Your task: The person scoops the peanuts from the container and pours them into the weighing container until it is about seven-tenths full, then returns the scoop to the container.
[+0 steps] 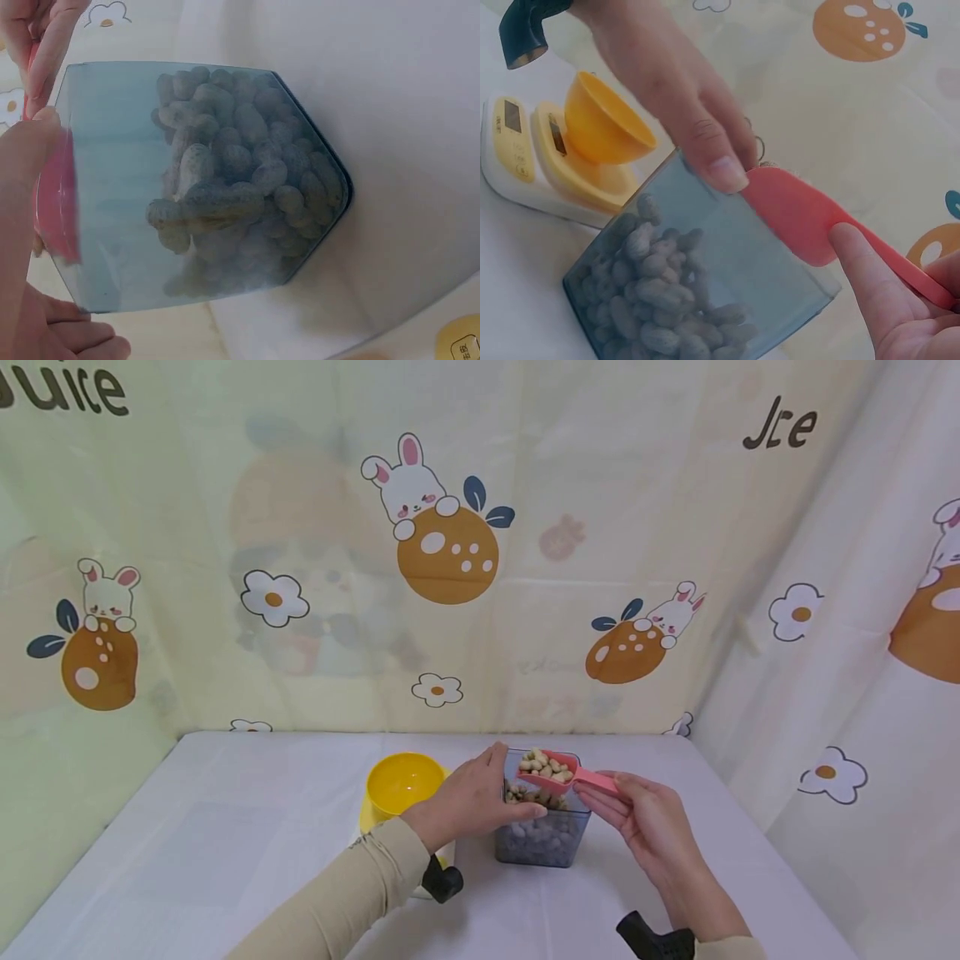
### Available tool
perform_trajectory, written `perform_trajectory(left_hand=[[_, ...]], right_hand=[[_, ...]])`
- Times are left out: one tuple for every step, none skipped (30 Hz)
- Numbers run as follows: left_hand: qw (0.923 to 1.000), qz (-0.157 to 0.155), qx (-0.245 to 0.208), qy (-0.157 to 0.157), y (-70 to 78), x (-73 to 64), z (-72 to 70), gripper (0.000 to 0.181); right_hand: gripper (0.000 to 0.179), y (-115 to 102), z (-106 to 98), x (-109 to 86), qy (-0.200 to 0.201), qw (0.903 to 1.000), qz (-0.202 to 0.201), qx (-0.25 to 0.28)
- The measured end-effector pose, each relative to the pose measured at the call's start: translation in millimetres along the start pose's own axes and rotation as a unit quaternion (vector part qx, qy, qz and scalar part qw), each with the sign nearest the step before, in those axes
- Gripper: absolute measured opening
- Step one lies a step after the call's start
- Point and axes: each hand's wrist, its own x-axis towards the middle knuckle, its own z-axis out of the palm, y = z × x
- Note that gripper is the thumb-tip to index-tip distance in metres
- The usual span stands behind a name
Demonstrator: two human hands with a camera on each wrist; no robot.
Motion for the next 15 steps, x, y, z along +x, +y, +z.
perform_trajectory(left_hand=[[1.0,-0.002,-0.005,-0.003,-0.7,-0.4,-0.1,0.099],[0.9999,-0.003,-0.012,-0.006,-1.6,-1.0,-0.2,0.1],[0.9997,-0.006,-0.021,-0.009,-2.7,-1.6,-0.6,0.102],[0.9995,-0.009,-0.029,-0.012,-4.0,-2.6,-1.4,0.105],[0.9991,-0.011,-0.037,-0.014,-5.6,-3.6,-2.5,0.108],[0.9988,-0.012,-0.046,-0.016,-7.4,-4.6,-4.0,0.11],[0.9983,-0.013,-0.055,-0.017,-9.5,-5.5,-5.5,0.112],[0.9978,-0.014,-0.063,-0.018,-11.4,-6.5,-7.3,0.114],[0.9974,-0.015,-0.069,-0.018,-13.4,-7.6,-9.1,0.115],[0.9974,-0.013,-0.069,-0.018,-15.4,-8.6,-10.7,0.117],[0.9975,-0.011,-0.068,-0.018,-17.3,-9.3,-12.1,0.117],[0.9978,-0.01,-0.064,-0.018,-19.2,-10.1,-13.3,0.117],[0.9981,-0.011,-0.058,-0.017,-21.2,-11.0,-14.4,0.117],[0.9985,-0.011,-0.051,-0.017,-23.0,-12.2,-15.8,0.118],[0.9989,-0.011,-0.043,-0.017,-24.8,-13.3,-17.2,0.118]], right_hand=[[0.026,-0.8,0.3,-0.1,-0.003,1.0,0.0,0.002],[0.025,-1.6,0.9,0.0,-0.007,1.0,-0.001,0.004],[0.025,-2.3,1.5,0.0,-0.01,0.9999,-0.001,0.006],[0.025,-3.0,2.3,0.1,-0.013,0.9999,-0.001,0.009],[0.025,-3.9,3.2,0.2,-0.015,0.9998,-0.001,0.01],[0.025,-4.7,4.2,0.4,-0.015,0.9998,0.0,0.012],[0.024,-5.6,5.1,0.5,-0.015,0.9998,0.001,0.013],[0.024,-6.4,6.1,0.7,-0.014,0.9998,0.001,0.013],[0.024,-7.0,7.0,0.9,-0.012,0.9998,0.001,0.013],[0.023,-7.5,7.9,1.0,-0.01,0.9999,0.001,0.012],[0.022,-7.8,8.9,1.2,-0.008,0.9999,0.0,0.011],[0.022,-8.0,9.9,1.5,-0.007,0.9999,-0.001,0.011],[0.021,-8.0,11.1,2.0,-0.007,0.9999,-0.001,0.011],[0.021,-7.9,12.4,2.6,-0.009,0.9999,-0.002,0.013],[0.021,-7.9,13.8,3.3,-0.011,0.9998,-0.003,0.014]])
